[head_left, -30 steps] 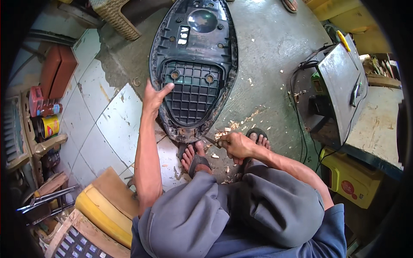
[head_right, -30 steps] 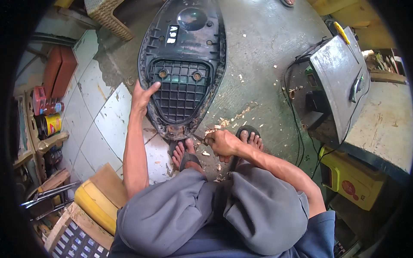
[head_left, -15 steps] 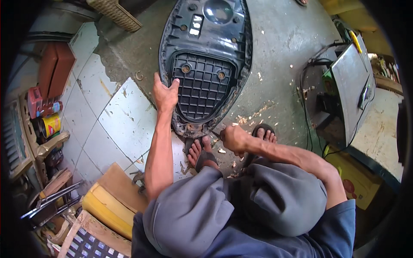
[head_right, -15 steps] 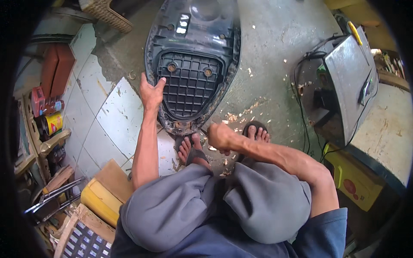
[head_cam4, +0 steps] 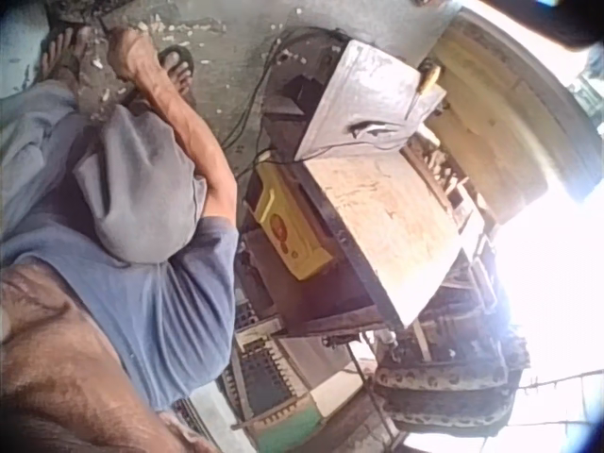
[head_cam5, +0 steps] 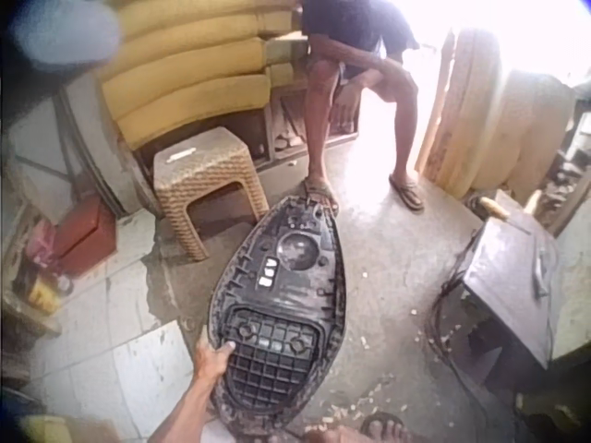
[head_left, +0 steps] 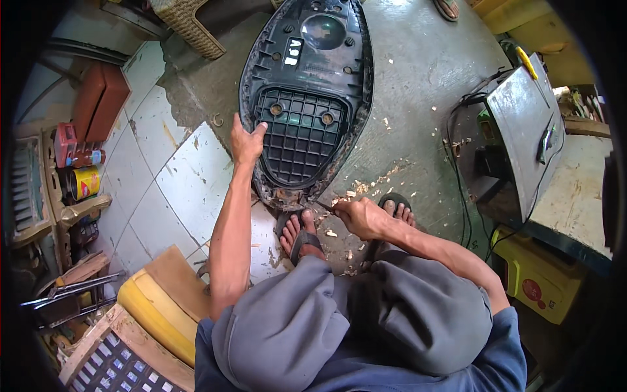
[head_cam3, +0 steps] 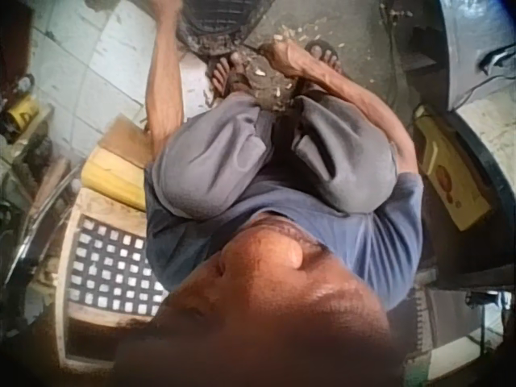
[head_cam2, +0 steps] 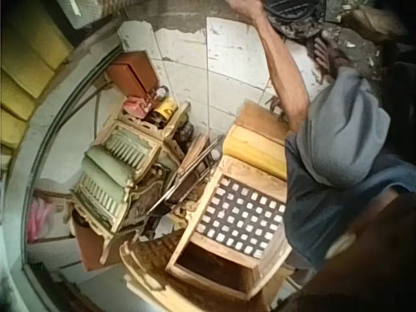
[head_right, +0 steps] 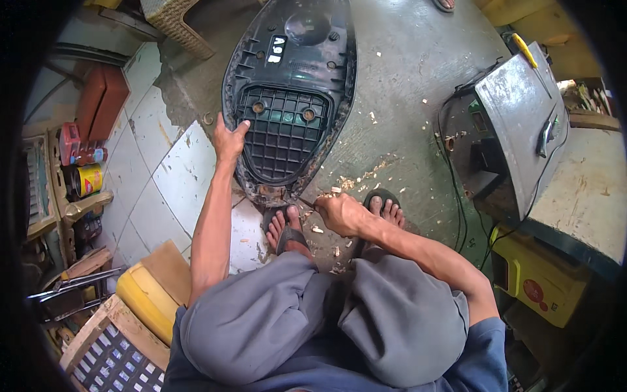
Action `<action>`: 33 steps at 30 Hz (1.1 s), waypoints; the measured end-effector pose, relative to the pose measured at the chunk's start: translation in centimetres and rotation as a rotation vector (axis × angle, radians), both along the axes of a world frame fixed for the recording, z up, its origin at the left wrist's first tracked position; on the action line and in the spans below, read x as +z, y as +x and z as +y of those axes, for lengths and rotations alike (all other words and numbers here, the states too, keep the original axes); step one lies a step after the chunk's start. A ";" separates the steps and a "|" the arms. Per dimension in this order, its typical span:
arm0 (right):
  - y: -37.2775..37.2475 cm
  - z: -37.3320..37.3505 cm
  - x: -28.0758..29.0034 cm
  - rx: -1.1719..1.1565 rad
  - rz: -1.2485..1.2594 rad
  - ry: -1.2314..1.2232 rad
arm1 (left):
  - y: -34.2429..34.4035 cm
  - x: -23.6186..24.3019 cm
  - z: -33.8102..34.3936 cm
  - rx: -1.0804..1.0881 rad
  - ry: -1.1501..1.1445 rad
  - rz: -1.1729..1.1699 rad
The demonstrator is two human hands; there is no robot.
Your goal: The person uses a small metal tool to scrape and clean the edges of a black plastic motorcycle part. They remove debris and old adhesive residue from the perimeter of the object while holding it on the floor.
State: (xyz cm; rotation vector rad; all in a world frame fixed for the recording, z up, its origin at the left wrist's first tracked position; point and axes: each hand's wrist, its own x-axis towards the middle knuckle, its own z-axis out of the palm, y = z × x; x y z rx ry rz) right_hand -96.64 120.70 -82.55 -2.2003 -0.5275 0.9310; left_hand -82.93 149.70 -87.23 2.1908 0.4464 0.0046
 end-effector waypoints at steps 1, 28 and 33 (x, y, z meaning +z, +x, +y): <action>0.4 0.3 1.1 -0.100 0.114 -0.021 | -0.1 -0.2 0.0 0.003 -0.015 -0.018; -1.1 -2.9 -5.1 0.102 -0.335 -0.027 | 0.0 -3.2 1.4 0.067 0.156 0.011; -2.0 -5.8 -3.6 -0.210 -0.299 -0.102 | -8.5 2.2 -4.6 -0.083 0.474 -0.400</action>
